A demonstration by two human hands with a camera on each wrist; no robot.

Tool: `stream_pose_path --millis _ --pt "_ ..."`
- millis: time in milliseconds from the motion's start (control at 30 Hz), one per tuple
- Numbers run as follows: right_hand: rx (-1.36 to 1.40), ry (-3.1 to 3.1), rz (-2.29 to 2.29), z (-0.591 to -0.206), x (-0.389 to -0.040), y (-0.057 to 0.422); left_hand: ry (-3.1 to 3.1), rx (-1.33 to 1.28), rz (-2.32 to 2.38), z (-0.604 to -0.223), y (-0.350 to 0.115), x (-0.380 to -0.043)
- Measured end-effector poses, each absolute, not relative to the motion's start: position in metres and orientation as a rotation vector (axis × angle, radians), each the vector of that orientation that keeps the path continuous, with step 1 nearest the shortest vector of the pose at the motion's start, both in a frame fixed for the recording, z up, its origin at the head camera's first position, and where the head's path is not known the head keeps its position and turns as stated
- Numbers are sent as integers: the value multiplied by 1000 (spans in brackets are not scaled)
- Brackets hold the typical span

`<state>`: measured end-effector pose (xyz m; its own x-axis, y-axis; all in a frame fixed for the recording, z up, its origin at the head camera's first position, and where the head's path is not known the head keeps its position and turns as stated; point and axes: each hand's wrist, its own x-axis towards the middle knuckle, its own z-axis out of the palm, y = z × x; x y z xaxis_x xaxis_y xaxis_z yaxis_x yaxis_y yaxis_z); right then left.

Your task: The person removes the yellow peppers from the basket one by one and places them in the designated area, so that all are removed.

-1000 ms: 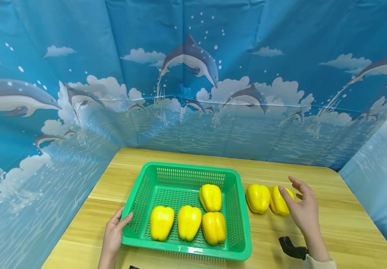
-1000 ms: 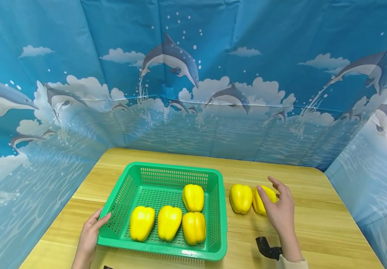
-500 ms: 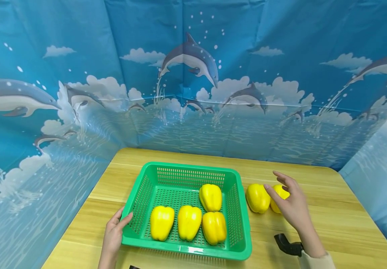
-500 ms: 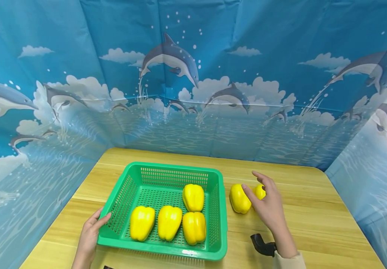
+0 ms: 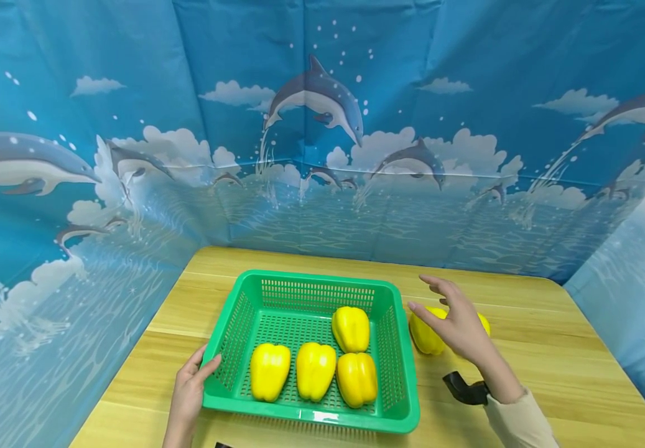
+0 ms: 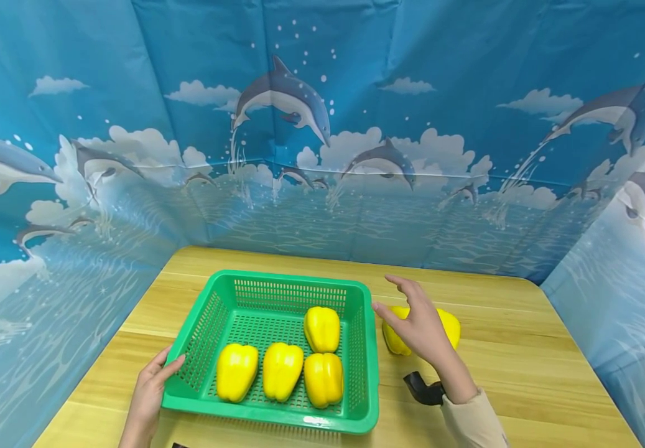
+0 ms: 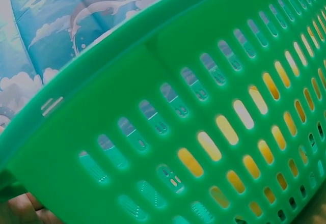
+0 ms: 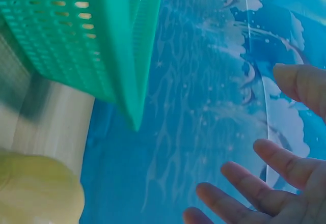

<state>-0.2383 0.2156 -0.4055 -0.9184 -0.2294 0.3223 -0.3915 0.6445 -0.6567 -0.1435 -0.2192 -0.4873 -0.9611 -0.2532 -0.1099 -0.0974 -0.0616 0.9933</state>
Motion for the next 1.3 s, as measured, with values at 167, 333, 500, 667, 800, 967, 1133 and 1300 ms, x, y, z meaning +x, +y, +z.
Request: stream_pose_path --millis 167,333,500,667,800,967,1133,1300 --pt "567 -2718 1154 -400 -245 205 -2077 389 -2169 -487 -219 -144" --pt "653 -2768 1108 -392 -253 192 -2086 377 -2161 -487 -219 -144" --pt "720 -2827 1082 -386 -260 179 -2091 376 -2170 -486 -219 -145" --pt "778 -2872 1133 -382 -266 169 -2080 379 -2176 -486 -219 -144" --pt "832 -2924 1123 -380 -270 163 -2067 371 -2181 -486 -219 -143" --pt "893 -3003 1063 -379 -276 154 -2064 359 -2183 -485 -219 -143" --pt "934 -3086 1010 -378 -280 145 -2061 375 -2184 -485 -219 -144" --pt "978 -3181 948 -378 -287 138 -2060 381 -2173 -486 -220 -143"
